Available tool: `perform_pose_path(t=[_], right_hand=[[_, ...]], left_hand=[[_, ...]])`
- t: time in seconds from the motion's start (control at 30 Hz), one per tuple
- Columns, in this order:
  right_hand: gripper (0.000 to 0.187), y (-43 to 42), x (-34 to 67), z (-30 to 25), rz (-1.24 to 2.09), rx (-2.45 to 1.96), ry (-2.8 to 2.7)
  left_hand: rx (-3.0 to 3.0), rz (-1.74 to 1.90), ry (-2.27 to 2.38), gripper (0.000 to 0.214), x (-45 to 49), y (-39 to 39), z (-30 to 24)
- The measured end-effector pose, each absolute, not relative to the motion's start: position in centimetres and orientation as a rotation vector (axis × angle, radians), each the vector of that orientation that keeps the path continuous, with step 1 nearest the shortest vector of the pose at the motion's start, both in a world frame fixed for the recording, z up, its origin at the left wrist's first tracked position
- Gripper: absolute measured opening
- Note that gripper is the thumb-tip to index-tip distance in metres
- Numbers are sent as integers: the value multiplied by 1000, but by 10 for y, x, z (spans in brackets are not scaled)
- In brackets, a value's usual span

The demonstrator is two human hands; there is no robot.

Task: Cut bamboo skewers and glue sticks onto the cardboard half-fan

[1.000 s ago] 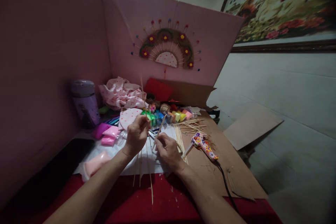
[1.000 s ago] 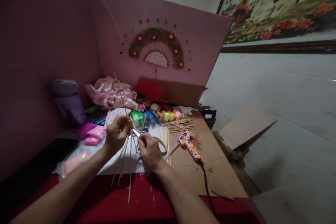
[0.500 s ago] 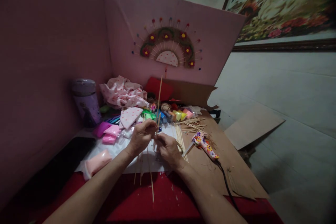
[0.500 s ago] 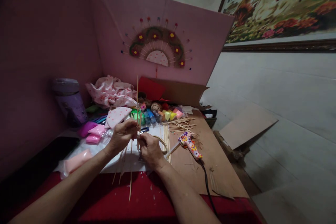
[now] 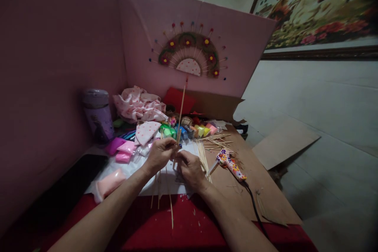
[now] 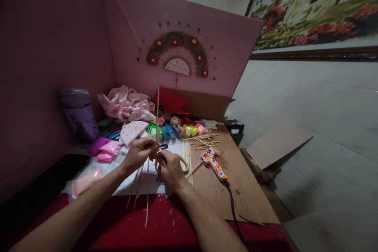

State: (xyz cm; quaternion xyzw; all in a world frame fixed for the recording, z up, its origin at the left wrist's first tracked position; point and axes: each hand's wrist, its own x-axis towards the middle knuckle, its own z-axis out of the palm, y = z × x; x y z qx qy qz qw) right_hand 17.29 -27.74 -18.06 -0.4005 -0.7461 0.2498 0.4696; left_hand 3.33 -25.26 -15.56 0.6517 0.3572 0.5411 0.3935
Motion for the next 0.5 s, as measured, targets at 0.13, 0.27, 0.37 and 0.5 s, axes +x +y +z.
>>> perform_pose_path(t=[0.13, 0.27, 0.37, 0.5], right_hand=[[17, -278, 173, -179, 571, -979, -1864], [17, -279, 173, -178, 565, -986, -1860], [16, -280, 172, -178, 610, -999, -1834], [15, -279, 172, -181, 696, -1052, -1737]], left_hand=[[1597, 1368, 881, 15, 33, -254, -153], [1550, 1372, 856, 17, 33, -256, -152], [1514, 1368, 855, 18, 34, -257, -149], [1497, 1364, 861, 20, 33, -255, -148]])
